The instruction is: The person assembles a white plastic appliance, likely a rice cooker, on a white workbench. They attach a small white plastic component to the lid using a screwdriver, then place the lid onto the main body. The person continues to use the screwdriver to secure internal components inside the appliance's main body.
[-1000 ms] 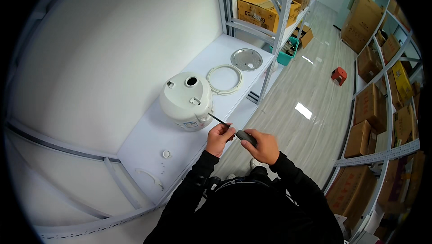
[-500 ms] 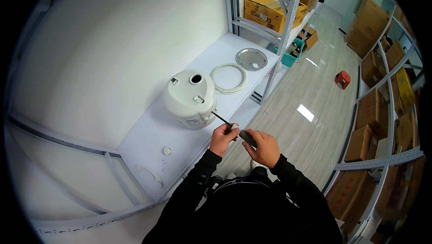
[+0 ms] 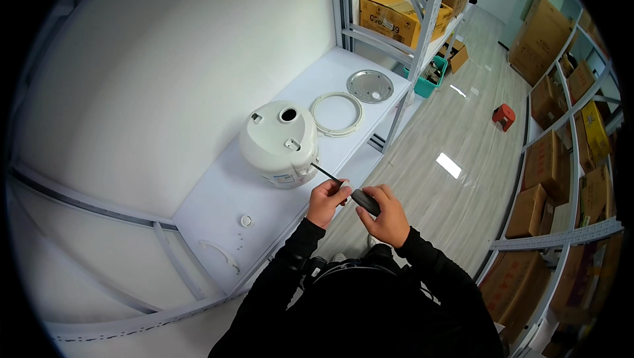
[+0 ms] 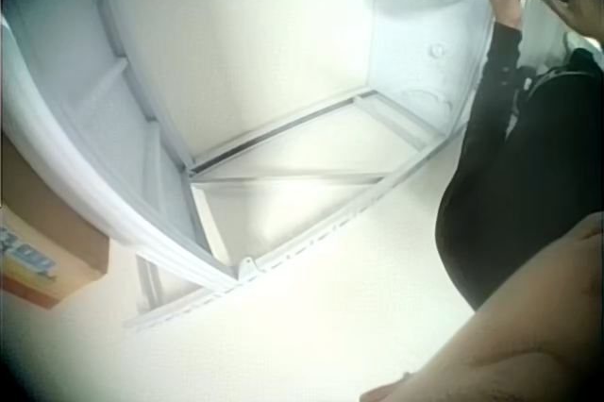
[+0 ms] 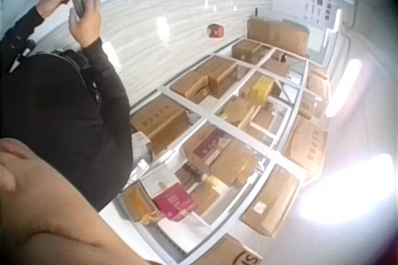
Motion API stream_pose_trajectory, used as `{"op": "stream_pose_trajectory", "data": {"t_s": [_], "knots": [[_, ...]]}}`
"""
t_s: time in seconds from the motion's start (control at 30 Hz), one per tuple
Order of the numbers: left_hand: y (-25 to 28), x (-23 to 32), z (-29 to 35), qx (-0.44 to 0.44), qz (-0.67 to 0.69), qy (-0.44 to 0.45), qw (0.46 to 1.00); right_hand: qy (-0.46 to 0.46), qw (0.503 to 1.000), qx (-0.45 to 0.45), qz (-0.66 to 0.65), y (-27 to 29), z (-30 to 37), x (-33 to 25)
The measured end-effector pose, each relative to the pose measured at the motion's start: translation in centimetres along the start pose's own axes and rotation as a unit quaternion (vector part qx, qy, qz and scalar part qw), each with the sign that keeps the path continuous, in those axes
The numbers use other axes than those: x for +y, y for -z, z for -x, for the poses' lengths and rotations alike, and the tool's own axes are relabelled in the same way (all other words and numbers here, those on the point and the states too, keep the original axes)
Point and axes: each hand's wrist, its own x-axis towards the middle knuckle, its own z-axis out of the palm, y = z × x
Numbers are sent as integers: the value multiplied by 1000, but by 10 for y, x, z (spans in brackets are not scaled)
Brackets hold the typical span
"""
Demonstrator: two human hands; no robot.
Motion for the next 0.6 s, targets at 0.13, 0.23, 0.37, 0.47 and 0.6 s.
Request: {"op": "stream_pose_trajectory", "data": {"t_s": [0.13,0.23,0.37,0.47,0.6], "knots": [[6,-3,1,6,-4,6,1000,-10,1000,-10,-7,2,-3,0],[0,4,4,-11,1,8,1000,-289,900,-76,-317,10,-8,15],[-7,13,10,-38,19,-1,999,-460,716,-134,-507,12,-11,13],[-2,8,10,-37,12,1,999,-302,889,-124,-321,5,-5,9],[3,4,9,-27,-13,12,999,25,996,-60,57,11,-4,-11]]}}
